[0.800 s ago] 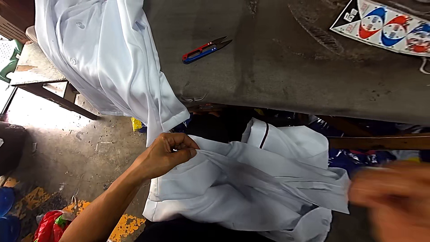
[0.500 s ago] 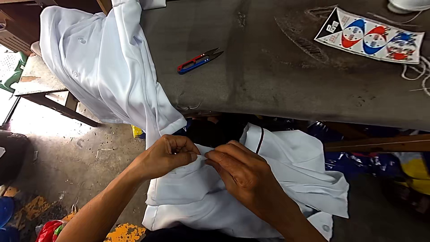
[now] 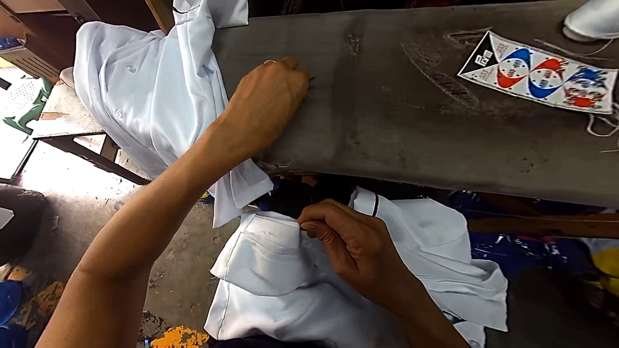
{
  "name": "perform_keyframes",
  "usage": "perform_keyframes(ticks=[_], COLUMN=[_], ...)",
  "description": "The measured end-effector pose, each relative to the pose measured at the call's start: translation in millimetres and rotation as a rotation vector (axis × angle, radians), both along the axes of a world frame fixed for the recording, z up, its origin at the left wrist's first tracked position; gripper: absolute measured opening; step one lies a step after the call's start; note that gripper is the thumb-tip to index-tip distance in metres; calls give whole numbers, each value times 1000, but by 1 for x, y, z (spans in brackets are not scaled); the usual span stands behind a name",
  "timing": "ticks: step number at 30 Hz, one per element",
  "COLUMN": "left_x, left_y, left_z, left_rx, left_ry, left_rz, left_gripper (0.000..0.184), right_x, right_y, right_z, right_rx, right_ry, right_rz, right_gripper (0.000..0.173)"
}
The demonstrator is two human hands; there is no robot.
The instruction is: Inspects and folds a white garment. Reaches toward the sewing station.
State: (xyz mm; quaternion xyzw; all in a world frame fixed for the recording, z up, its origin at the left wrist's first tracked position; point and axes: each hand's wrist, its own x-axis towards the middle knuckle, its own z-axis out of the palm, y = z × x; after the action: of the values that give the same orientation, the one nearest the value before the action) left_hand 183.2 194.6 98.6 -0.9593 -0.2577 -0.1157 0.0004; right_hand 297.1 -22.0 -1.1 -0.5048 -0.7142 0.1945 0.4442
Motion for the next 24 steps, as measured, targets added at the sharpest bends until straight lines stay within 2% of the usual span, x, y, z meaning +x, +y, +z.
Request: perform_keyframes(ticks=[3, 5, 7, 11, 16, 24], left_x=[-47, -84, -109, -116, -109, -107], left_y=[-42, -73, -95, -119, -124, -124], left_z=[11, 1, -22, -46, -48, -47], left_rx=[-303, -608, -749, -636, -550, -563], left_ry=[-201, -265, -276, -280, -304, -336], left_rz=[-33, -61, -90, -121, -170, -186], left_gripper=[28, 31, 32, 33, 29, 26], right_x=[5, 7, 8, 7, 4, 3], right_y=[0, 0, 0, 1, 1, 1], right_z=[-1, -2, -2, 0, 5, 8], right_rx=[-19, -24, -38, -45, -41, -34], right_ry=[74, 105, 125, 147, 148, 149], right_rz=[17, 29, 41, 55, 62, 68], right_gripper=[26, 26, 27, 27, 26, 26])
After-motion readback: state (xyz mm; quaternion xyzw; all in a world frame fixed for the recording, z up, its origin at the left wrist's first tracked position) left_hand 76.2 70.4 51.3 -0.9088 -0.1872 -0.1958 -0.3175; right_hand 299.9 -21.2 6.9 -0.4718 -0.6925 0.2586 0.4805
